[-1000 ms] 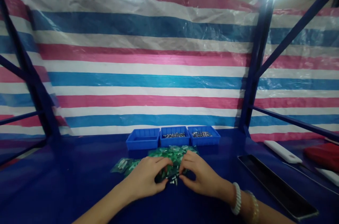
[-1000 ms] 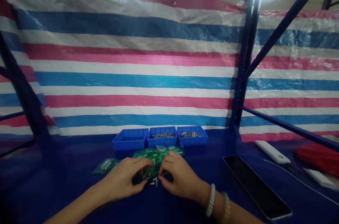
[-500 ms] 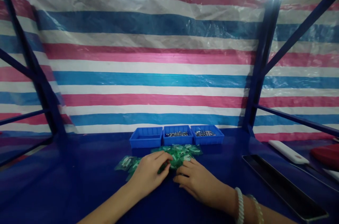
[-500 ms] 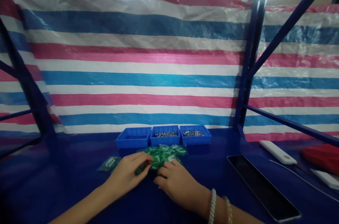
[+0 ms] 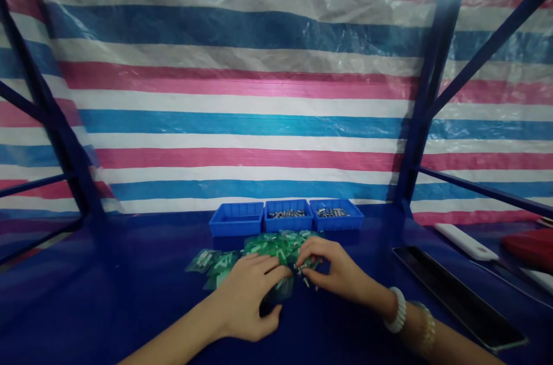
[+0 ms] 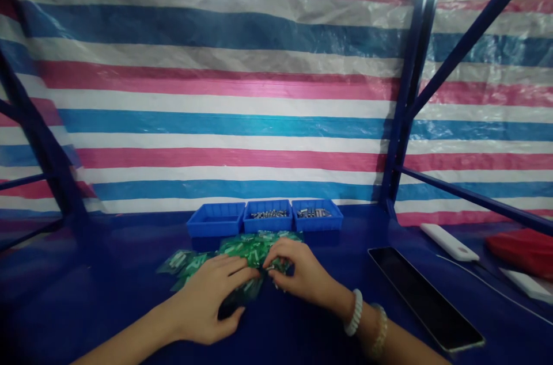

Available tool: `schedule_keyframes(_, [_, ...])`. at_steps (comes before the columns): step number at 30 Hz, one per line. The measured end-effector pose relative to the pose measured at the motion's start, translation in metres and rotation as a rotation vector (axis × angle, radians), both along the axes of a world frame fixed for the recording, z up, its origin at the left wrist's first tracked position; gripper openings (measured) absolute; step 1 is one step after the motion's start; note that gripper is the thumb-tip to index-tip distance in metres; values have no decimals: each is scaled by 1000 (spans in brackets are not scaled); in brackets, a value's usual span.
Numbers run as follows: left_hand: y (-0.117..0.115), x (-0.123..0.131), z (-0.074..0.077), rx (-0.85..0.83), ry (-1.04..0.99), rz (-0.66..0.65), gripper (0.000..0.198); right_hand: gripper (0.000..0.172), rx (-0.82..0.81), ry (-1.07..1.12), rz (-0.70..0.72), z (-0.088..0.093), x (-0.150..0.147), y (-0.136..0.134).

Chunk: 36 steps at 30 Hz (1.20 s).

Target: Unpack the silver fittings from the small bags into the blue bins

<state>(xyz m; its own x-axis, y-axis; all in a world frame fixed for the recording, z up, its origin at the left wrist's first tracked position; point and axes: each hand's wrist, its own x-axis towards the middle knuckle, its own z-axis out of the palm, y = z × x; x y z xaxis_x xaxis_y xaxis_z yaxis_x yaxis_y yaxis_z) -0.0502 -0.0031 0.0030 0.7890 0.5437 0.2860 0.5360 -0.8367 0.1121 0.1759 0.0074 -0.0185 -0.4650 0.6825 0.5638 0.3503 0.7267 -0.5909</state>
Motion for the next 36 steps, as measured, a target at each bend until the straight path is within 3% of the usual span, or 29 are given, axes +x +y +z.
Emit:
schedule_keyframes(3, [-1, 8, -6, -80, -224, 60, 47, 7, -146, 152, -80, 1, 0, 1])
schedule_keyframes(6, [2, 24, -11, -168, -476, 128, 38, 10, -278, 285, -48, 0, 0, 2])
schedule_keyframes(11, [5, 52, -18, -276, -815, 141, 35, 7, -114, 316, -37, 5, 0, -2])
schedule_keyframes(17, [2, 49, -30, -332, -847, 85, 23, 7, -131, 230, -85, 5, -4, -9])
schedule_keyframes(23, [0, 43, -26, -330, -910, 134, 21, 12, -464, 360, 16, 2, -5, -5])
schedule_keyframes(27, [0, 44, -24, -260, -919, 120, 18, 28, -655, 475, 109, -1, -9, -4])
schedule_keyframes(32, [-1, 47, -22, -193, -929, 139, 5, 30, -850, 627, 218, -5, -17, -7])
schedule_keyframes(36, [18, 47, -5, -1, -850, 114, 5, 31, -785, 615, 86, -7, -13, -2])
